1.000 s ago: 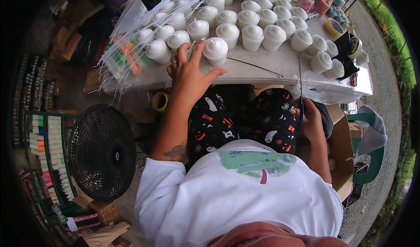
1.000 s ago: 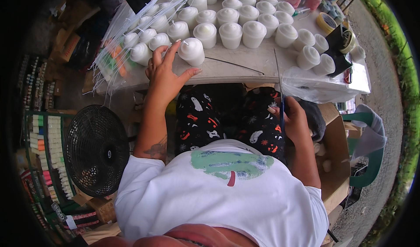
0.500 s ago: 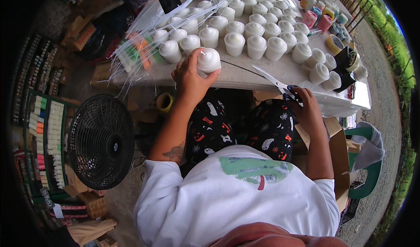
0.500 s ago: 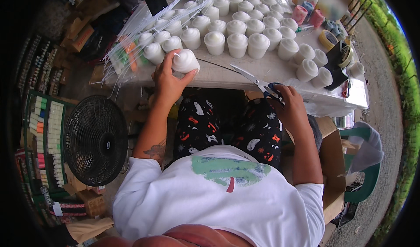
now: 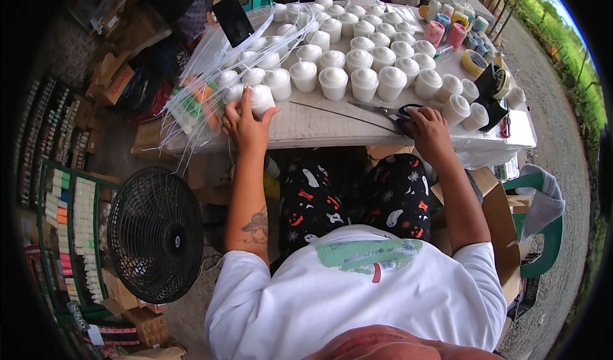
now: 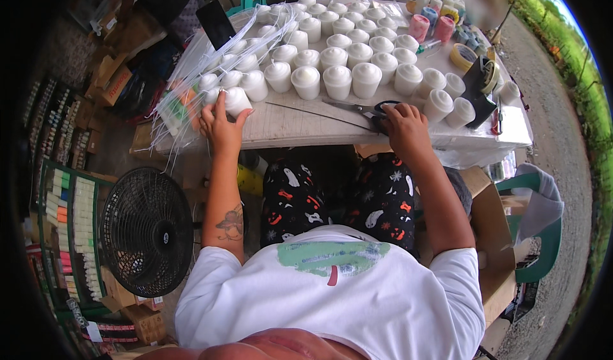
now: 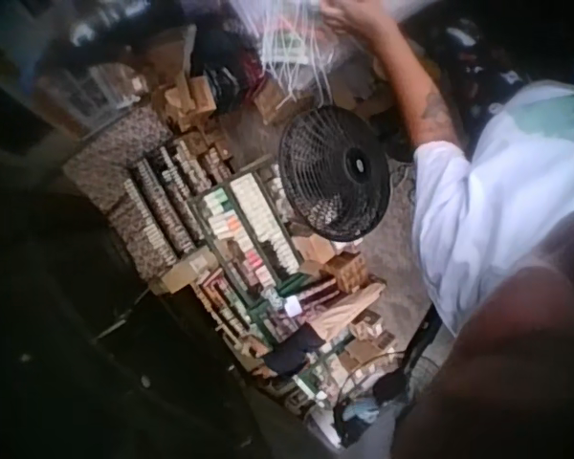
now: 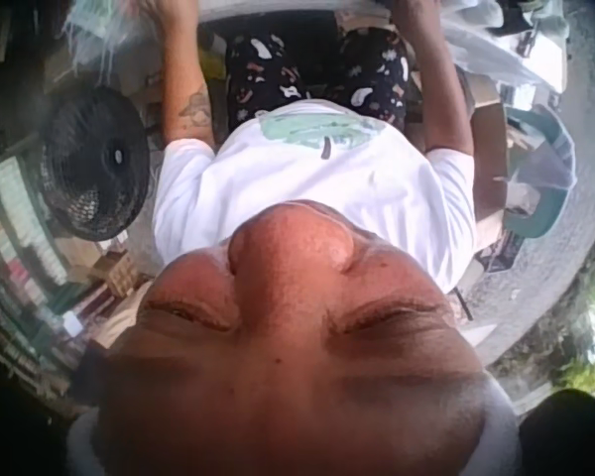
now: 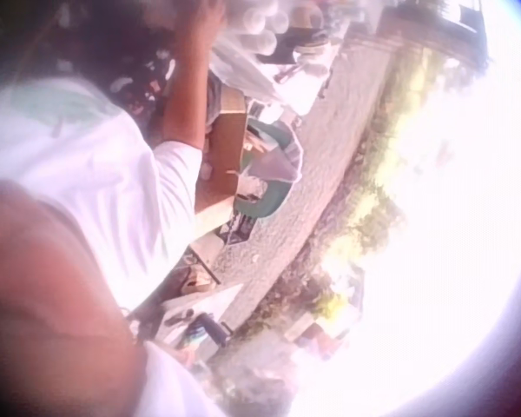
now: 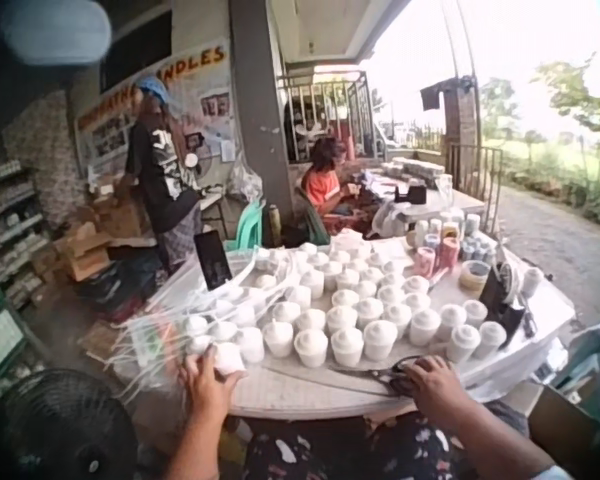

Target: The person inserts a wick into a white candle, secures it with a metal pin, and trims the excess wick with scissors. They repeat this process for multiple candles, placing the finished items into a cardboard box.

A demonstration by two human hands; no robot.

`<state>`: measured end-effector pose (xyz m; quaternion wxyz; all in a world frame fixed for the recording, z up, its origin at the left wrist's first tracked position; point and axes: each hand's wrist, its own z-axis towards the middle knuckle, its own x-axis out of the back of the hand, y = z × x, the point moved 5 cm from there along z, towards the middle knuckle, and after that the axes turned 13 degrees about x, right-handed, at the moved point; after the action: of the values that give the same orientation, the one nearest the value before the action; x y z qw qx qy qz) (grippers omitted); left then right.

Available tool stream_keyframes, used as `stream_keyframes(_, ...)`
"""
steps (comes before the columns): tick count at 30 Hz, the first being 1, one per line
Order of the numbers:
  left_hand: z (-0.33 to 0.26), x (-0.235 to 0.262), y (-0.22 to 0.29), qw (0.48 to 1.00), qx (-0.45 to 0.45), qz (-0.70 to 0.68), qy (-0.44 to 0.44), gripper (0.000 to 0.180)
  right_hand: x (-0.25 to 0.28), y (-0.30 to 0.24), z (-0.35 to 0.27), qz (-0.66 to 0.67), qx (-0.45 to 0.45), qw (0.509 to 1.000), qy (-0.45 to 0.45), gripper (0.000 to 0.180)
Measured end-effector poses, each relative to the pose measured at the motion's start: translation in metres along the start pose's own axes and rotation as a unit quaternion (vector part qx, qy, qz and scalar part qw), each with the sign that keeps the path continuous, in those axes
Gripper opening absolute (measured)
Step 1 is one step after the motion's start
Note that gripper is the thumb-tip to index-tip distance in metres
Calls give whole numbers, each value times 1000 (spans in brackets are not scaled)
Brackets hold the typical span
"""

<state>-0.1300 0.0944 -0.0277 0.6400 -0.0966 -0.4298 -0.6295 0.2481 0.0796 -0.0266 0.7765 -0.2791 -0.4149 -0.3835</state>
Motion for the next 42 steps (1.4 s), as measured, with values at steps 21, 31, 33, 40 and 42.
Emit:
stream_keyframes(21, -89, 43, 123, 467, 165, -752, -435, 26, -45, -131, -49, 666, -68, 717, -196, 21)
stream_keyframes(31, -67, 16, 40, 587, 285, -668, -357, 34, 22, -61, -71, 634, -161, 747, -119, 26)
stream_keyframes(33, -67, 12, 31, 589, 280, -671, -351, 25, 28, -53, -77, 583, -137, 791, -127, 21)
stream_keyframes(40, -58, 23, 34, 558, 275, -672, -402, 32, 58, -31, -83, 492, -97, 863, -64, 16)
stream_keyframes(42, -63, 24, 40, 554, 268, -670, -414, 35, 68, -25, -88, 463, -76, 883, -17, 15)
